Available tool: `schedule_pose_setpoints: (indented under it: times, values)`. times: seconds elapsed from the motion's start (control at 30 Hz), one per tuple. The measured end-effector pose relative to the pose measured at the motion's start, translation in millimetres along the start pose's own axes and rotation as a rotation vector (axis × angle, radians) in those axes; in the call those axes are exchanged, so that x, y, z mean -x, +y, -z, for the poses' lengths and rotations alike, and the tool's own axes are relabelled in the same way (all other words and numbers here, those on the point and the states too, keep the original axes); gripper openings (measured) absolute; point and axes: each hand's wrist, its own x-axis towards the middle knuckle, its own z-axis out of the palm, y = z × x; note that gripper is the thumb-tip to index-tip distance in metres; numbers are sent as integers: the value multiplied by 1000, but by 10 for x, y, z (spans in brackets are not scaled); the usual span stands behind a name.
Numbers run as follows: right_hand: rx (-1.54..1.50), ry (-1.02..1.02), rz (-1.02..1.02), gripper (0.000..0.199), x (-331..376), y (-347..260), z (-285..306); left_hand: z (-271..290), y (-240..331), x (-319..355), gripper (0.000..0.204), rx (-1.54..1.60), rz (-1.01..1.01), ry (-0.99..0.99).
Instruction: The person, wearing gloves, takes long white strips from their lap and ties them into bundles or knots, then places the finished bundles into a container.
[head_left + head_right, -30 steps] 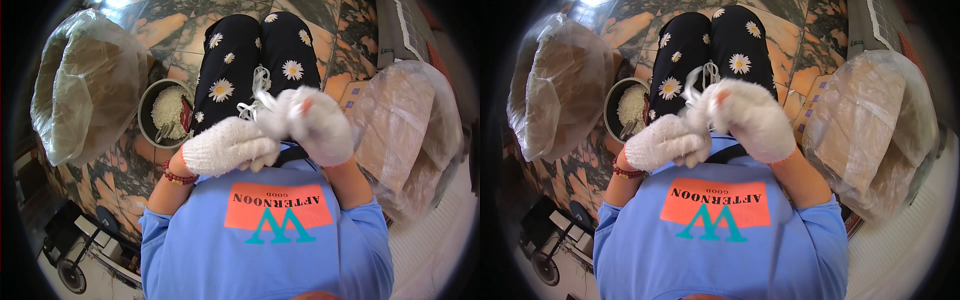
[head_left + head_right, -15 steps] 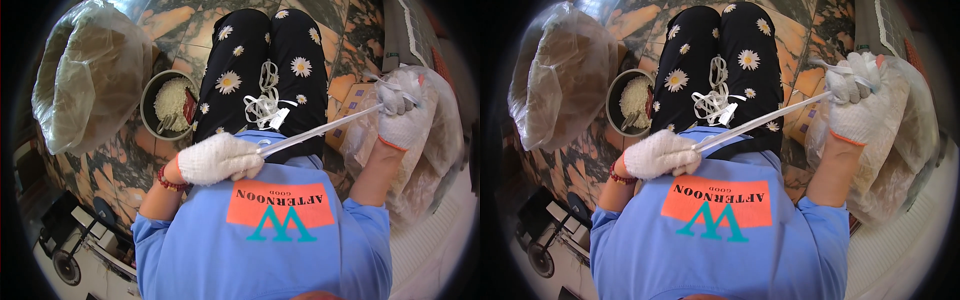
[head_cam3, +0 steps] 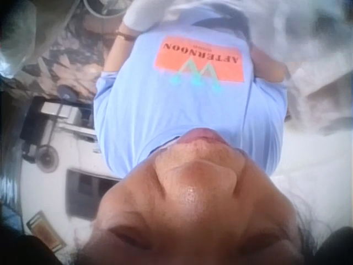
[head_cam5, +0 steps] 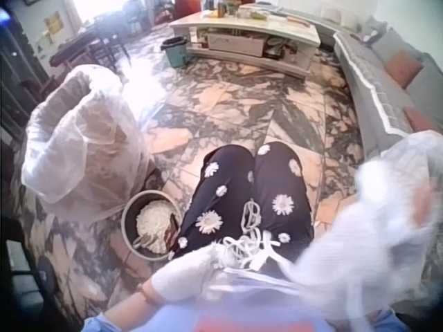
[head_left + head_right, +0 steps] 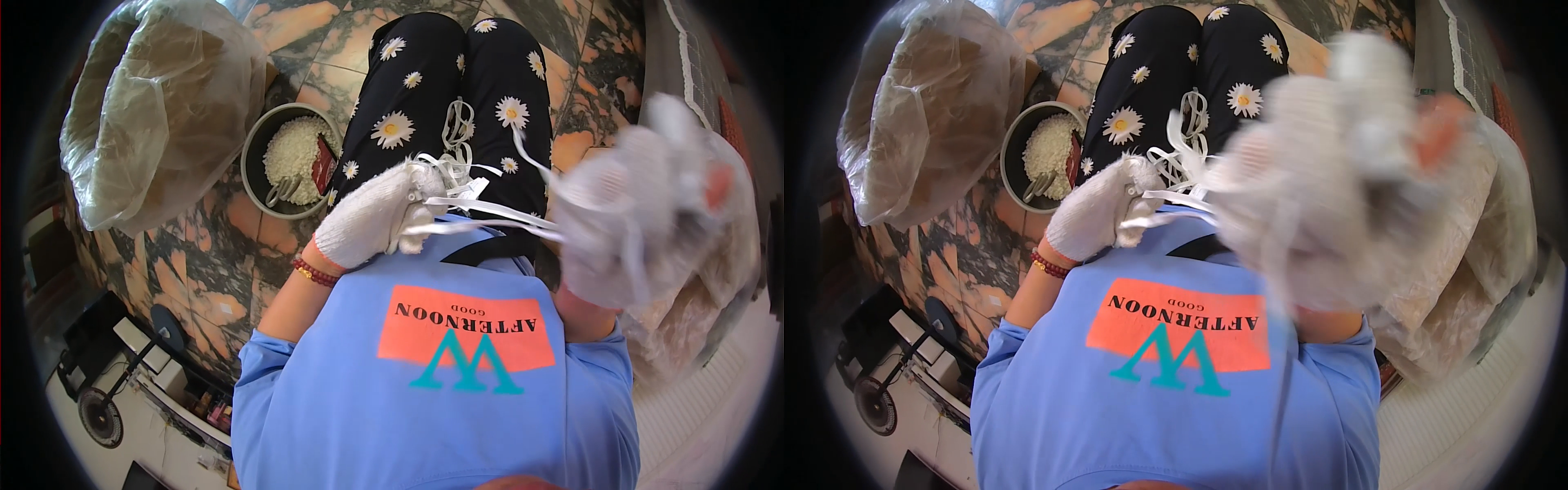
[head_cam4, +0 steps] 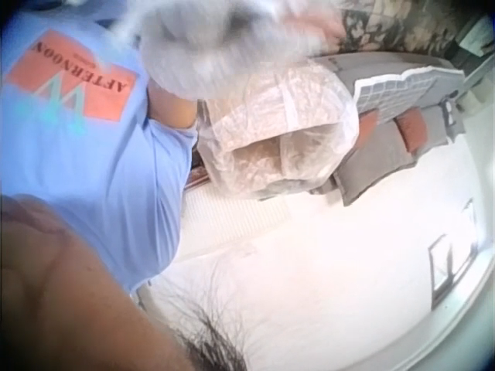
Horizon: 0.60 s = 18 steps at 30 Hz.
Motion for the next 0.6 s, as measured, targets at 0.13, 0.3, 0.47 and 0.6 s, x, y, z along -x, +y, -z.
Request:
schedule_pose_setpoints:
  times: [0.13,0.3,0.47,0.6]
  values:
    - [-36,259,202,16,306,-635,-375,-85,-40,38,34,-253,-141,54]
    - [283,507,459,10,515,-897,-259,140,159,216,24,-244,-285,175]
    - [1772,350,-489,31,176,34,160,467,381,381,38,-669,-420,744]
    - [2063,152,-726,31,233,666,753,997,316,372,44,-1843,-516,1126]
